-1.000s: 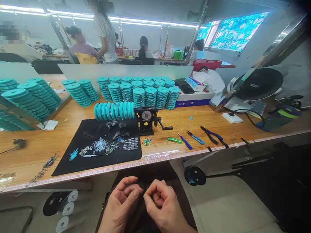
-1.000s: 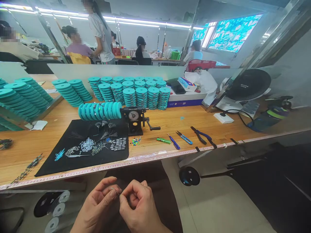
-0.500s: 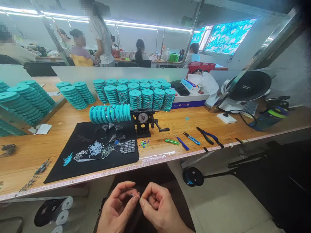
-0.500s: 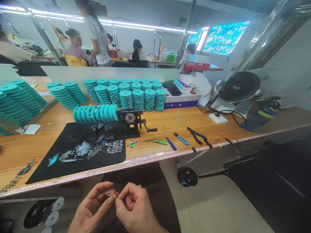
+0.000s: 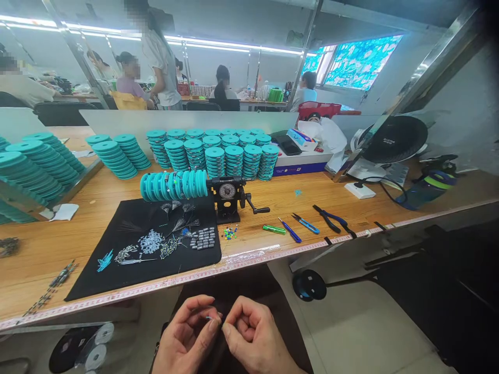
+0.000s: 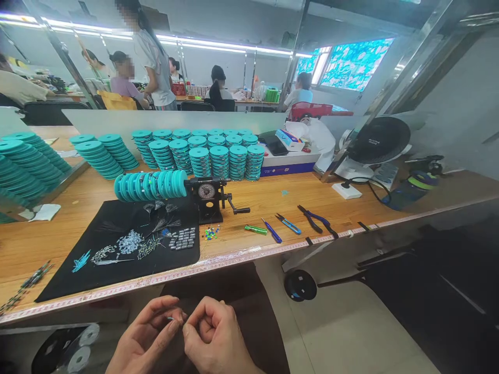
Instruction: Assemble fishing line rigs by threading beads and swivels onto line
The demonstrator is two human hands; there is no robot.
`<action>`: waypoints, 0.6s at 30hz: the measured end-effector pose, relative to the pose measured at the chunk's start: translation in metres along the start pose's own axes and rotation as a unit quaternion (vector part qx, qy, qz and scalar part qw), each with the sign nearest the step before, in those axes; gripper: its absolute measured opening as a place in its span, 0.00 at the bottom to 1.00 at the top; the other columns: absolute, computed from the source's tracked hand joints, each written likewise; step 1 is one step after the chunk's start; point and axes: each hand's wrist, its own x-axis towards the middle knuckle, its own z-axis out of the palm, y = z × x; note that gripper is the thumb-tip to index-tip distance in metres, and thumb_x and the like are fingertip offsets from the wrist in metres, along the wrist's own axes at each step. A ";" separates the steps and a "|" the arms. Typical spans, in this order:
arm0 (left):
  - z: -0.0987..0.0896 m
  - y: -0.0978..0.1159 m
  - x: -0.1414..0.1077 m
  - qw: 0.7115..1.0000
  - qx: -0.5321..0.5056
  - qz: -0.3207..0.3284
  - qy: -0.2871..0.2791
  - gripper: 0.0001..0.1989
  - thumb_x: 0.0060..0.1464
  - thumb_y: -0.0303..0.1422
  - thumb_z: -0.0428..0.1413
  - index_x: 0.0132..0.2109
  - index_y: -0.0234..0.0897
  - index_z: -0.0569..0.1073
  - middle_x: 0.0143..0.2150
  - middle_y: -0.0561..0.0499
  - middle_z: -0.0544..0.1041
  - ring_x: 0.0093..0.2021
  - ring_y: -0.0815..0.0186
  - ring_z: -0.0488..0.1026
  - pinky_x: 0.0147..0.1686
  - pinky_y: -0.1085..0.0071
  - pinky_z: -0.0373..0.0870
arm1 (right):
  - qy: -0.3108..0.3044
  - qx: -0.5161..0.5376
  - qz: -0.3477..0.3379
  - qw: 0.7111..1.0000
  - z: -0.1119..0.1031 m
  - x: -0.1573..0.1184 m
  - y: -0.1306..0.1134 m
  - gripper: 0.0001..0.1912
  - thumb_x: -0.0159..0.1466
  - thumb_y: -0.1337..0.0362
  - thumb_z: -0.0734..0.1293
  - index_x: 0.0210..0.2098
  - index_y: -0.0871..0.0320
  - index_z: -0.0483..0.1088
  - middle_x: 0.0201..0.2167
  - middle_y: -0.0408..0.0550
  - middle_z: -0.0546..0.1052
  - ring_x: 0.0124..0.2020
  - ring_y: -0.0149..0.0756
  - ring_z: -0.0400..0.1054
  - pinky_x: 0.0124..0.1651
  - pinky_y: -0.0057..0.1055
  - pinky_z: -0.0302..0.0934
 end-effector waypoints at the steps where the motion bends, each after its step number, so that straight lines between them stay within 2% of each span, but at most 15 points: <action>1: 0.000 0.000 0.000 1.000 0.001 0.001 0.001 0.20 0.39 0.39 0.70 0.39 0.38 0.77 0.29 0.49 0.80 0.33 0.64 0.75 0.32 0.75 0.69 | 0.001 0.004 -0.003 1.000 0.000 0.000 0.001 0.11 0.58 0.61 0.69 0.24 0.57 0.66 0.15 0.33 0.55 0.18 0.25 0.45 0.24 0.25 0.49; 5: 0.001 0.000 0.000 1.000 0.017 0.017 0.005 0.20 0.39 0.40 0.70 0.39 0.37 0.77 0.29 0.49 0.80 0.33 0.63 0.75 0.31 0.74 0.69 | 0.003 0.022 -0.006 1.000 -0.001 0.000 0.002 0.13 0.58 0.58 0.71 0.23 0.57 0.68 0.14 0.34 0.55 0.17 0.24 0.45 0.24 0.25 0.50; 10: 0.001 -0.001 0.000 0.998 0.041 0.054 0.008 0.19 0.39 0.41 0.70 0.38 0.38 0.78 0.29 0.50 0.80 0.34 0.63 0.75 0.34 0.74 0.70 | 0.000 0.013 0.001 1.000 0.000 0.000 0.000 0.12 0.58 0.59 0.70 0.23 0.57 0.68 0.14 0.33 0.56 0.17 0.24 0.45 0.24 0.24 0.49; 18: 0.000 0.000 0.001 0.996 0.057 0.060 0.016 0.19 0.38 0.42 0.70 0.37 0.38 0.78 0.29 0.49 0.80 0.34 0.62 0.76 0.36 0.73 0.71 | 0.000 0.000 -0.010 1.000 -0.001 0.000 -0.001 0.11 0.58 0.59 0.70 0.23 0.57 0.68 0.14 0.34 0.56 0.18 0.25 0.47 0.25 0.25 0.51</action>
